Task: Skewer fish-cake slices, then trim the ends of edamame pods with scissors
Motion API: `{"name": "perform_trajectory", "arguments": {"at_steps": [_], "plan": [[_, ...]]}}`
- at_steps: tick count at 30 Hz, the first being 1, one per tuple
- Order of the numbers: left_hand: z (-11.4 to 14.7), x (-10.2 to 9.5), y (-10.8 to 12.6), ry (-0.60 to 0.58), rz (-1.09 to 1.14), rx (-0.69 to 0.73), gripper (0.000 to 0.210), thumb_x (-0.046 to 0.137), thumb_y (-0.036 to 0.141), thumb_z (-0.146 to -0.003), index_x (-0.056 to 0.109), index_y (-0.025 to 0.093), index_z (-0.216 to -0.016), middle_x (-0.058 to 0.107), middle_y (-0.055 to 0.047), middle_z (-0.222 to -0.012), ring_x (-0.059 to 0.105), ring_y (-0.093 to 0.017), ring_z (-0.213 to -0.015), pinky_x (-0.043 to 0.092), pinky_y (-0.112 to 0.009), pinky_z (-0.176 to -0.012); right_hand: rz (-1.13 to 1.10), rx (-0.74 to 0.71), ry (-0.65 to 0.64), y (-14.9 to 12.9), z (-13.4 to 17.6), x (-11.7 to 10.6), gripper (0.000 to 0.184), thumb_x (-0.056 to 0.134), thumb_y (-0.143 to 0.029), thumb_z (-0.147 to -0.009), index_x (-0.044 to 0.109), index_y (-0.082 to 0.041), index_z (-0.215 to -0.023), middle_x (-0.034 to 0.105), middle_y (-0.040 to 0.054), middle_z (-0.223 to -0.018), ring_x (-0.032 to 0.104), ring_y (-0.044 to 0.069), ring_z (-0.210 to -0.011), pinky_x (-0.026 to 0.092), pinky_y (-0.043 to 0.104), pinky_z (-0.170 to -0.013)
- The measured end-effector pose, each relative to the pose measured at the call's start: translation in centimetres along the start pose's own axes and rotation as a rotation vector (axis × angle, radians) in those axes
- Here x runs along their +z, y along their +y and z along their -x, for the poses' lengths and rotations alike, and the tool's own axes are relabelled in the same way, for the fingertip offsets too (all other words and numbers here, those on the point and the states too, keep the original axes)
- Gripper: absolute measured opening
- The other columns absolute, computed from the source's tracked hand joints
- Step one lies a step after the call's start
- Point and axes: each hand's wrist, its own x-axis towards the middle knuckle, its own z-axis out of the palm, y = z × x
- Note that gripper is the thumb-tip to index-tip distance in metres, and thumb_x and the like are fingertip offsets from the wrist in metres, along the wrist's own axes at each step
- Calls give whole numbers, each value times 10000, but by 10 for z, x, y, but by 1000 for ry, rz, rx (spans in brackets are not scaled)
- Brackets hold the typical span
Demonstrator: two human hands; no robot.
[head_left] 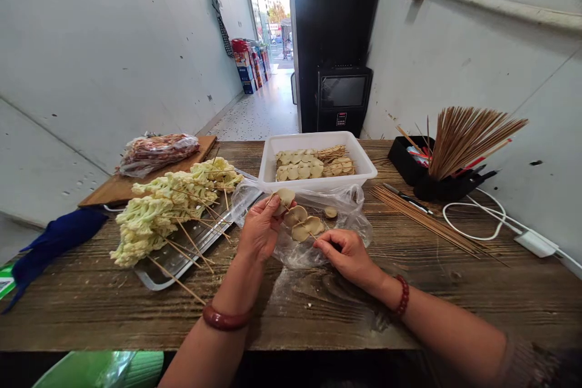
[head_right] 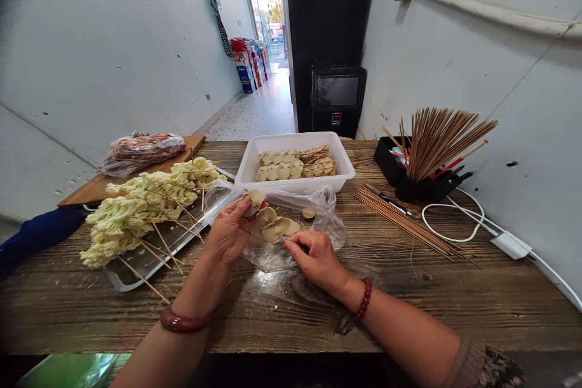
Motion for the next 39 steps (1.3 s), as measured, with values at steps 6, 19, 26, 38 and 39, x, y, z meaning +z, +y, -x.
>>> {"name": "perform_trajectory", "arguments": {"at_steps": [6,19,26,38,39], "plan": [[1,4,-3,-15,-32,18,222,814,285,-672,737,120,-799,740,-63,-776,672,-143,-696,519,-230,-665,-11,10,20,0,0,0,256,542,-270,-883,686,-158,-703,692,23,-654,605,131,-602,434,238,-589],[4,6,-2,-22,-18,-52,258,796,328,-695,700,140,-844,733,-50,-810,678,-159,-686,555,-259,-633,-165,176,-21,-3,-2,-3,291,541,-352,-888,701,-148,-758,596,-13,-541,480,81,-428,365,192,-430],[5,5,5,-126,-83,-122,263,800,253,-692,704,135,-907,740,-83,-861,691,-178,-710,573,-263,-610,-186,214,7,-1,-4,-7,309,554,-395,-876,690,-153,-740,586,-15,-539,455,72,-403,337,187,-399],[0,1,0,-16,-146,-94,293,846,250,-598,632,136,-765,698,-13,-679,635,-127,-518,539,-227,-466,-127,99,-12,-1,-7,-12,205,559,-264,-848,702,-154,-751,644,5,-604,550,110,-523,407,211,-511],[1,2,0,-21,-151,-85,303,849,258,-592,627,137,-759,696,-10,-681,633,-123,-521,539,-223,-470,-122,88,-10,-2,-8,-14,196,559,-252,-842,706,-155,-757,662,11,-629,569,117,-553,418,216,-534]]}}
